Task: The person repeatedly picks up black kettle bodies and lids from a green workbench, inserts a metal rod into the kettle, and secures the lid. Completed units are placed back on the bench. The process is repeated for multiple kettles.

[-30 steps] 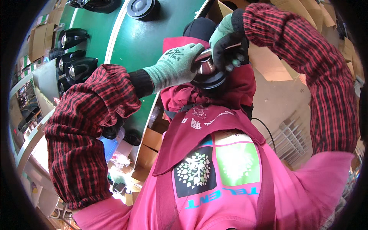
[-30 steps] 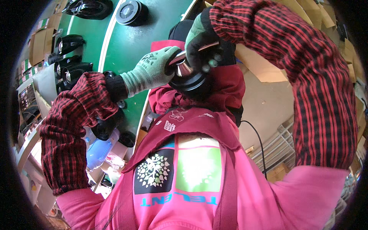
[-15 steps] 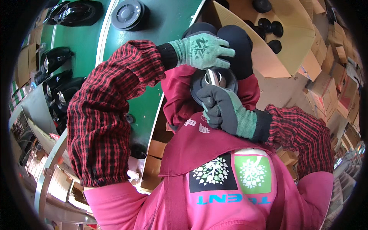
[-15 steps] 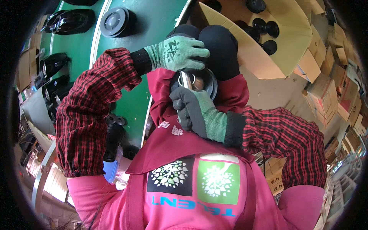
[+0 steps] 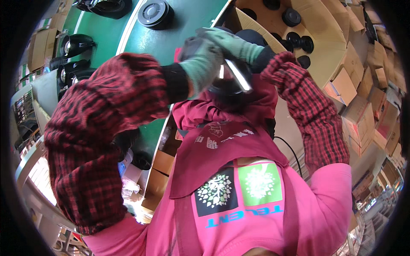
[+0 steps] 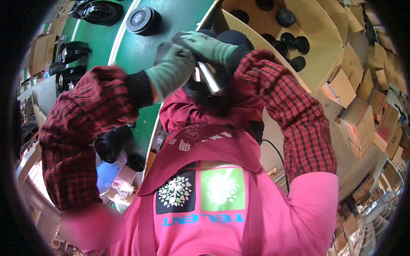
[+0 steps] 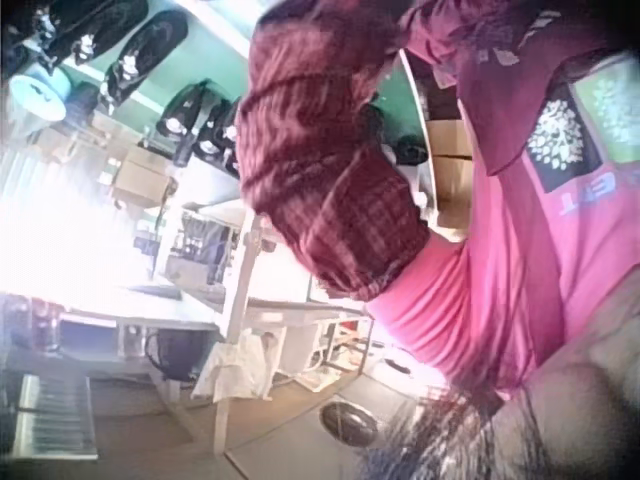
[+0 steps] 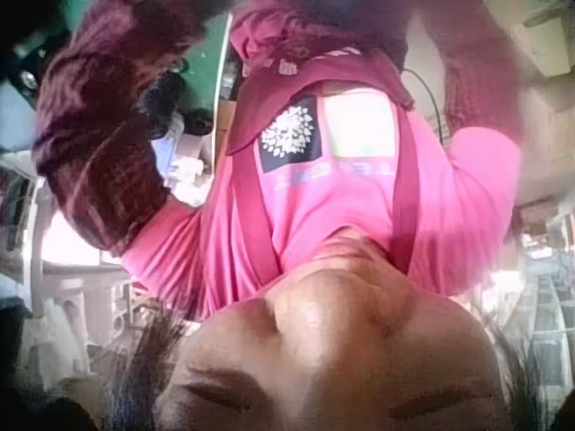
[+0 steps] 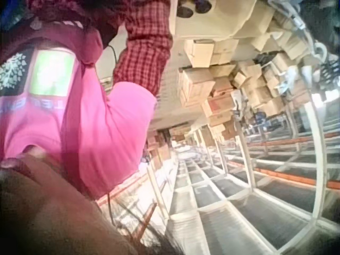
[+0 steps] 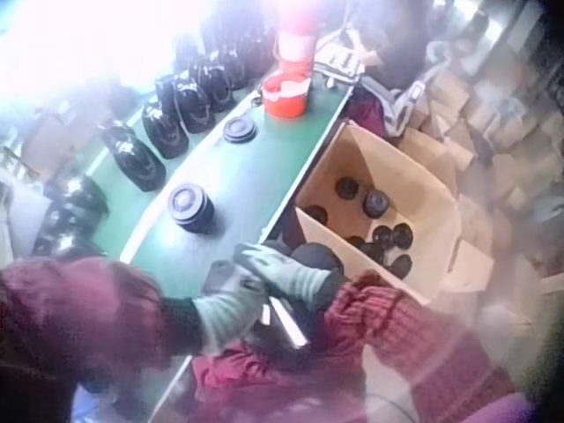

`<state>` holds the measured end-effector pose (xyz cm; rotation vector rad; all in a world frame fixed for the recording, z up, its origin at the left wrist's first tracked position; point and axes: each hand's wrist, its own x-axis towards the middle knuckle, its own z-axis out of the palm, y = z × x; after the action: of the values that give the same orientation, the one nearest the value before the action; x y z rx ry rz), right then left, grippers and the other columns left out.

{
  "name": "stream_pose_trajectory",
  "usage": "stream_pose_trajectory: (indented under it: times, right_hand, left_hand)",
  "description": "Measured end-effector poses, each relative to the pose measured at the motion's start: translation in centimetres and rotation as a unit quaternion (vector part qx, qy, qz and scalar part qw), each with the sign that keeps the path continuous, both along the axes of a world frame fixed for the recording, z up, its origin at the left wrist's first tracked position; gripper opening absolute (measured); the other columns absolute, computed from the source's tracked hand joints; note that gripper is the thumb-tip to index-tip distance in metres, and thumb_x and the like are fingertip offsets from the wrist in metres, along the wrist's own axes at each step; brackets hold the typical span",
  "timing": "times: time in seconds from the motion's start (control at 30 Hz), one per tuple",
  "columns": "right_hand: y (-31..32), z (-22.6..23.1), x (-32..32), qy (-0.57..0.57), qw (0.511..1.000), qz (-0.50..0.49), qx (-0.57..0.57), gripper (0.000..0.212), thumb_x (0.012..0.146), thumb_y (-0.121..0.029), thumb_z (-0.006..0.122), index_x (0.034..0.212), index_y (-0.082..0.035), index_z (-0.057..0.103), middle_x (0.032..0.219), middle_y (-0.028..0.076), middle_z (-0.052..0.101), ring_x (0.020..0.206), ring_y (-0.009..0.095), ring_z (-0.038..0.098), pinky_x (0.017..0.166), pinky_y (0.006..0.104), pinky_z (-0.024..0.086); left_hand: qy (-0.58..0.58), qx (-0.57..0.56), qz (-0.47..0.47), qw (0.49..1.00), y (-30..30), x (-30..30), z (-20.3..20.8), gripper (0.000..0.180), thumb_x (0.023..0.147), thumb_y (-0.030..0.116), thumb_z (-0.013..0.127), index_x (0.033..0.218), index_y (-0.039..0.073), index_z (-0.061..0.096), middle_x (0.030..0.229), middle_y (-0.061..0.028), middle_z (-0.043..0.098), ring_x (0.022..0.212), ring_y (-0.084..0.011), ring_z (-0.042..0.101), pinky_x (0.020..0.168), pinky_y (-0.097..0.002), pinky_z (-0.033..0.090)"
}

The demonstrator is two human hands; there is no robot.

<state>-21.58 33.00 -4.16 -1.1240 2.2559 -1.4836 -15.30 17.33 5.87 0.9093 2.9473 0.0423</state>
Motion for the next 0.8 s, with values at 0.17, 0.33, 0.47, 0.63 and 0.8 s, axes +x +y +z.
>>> stream_pose_trajectory:
  times: [0.17,0.33,0.47,0.63,0.8]
  right_hand:
    - [-4.2,2.2,-0.4,0.258,0.961,0.067,0.069,0.03,0.099,-0.029,0.05,0.113,-0.008,0.065,0.105,0.018,0.069,0.104,0.038,0.065,0.09,0.0464,0.05]
    - [-8.5,1.2,-0.7,0.035,0.956,0.091,0.275,0.041,0.098,-0.035,0.048,0.126,-0.008,0.061,0.121,0.025,0.066,0.117,0.041,0.063,0.097,0.0512,0.05]
    - [-9.3,2.3,0.4,0.043,0.958,0.121,0.258,0.038,0.099,-0.033,0.048,0.125,-0.009,0.061,0.122,0.027,0.064,0.117,0.043,0.063,0.097,0.0518,0.05]
    - [-7.7,-2.4,0.5,-0.009,0.997,-0.029,0.078,0.056,0.093,-0.052,0.052,0.108,-0.002,0.072,0.109,0.029,0.068,0.108,0.041,0.066,0.096,0.0469,0.05]
    - [-6.1,-0.9,3.1,0.204,0.953,-0.158,0.157,0.024,0.093,-0.028,0.06,0.101,-0.01,0.072,0.085,0.006,0.069,0.091,0.029,0.065,0.083,0.0456,0.047]
  left_hand:
    - [-0.659,0.216,0.322,0.645,-3.4,-0.4,7.7,0.033,0.094,0.031,0.062,0.117,0.009,0.065,0.104,-0.0071,0.07,0.09,-0.0224,0.07,0.081,-0.0442,0.057]
    - [-0.44,-0.011,-0.163,0.883,-2.5,-1.6,3.8,0.059,0.078,0.014,0.083,0.132,0.017,0.059,0.118,-0.0044,0.069,0.103,-0.0183,0.068,0.085,-0.0339,0.058]
    - [-0.452,0.077,0.14,0.877,-1.1,1.2,2.4,0.044,0.088,0.019,0.071,0.13,0.012,0.06,0.126,-0.0076,0.066,0.111,-0.0192,0.066,0.091,-0.0329,0.055]
    - [-0.384,0.038,0.351,0.853,0.0,1.7,2.5,0.047,0.087,0.029,0.064,0.121,-0.003,0.057,0.116,-0.0244,0.069,0.113,-0.0339,0.067,0.091,-0.0418,0.054]
    - [-0.317,0.053,0.315,0.893,-0.7,4.1,4.0,0.035,0.088,0.014,0.058,0.117,-0.006,0.052,0.104,-0.0321,0.066,0.106,-0.0476,0.064,0.091,-0.0505,0.051]
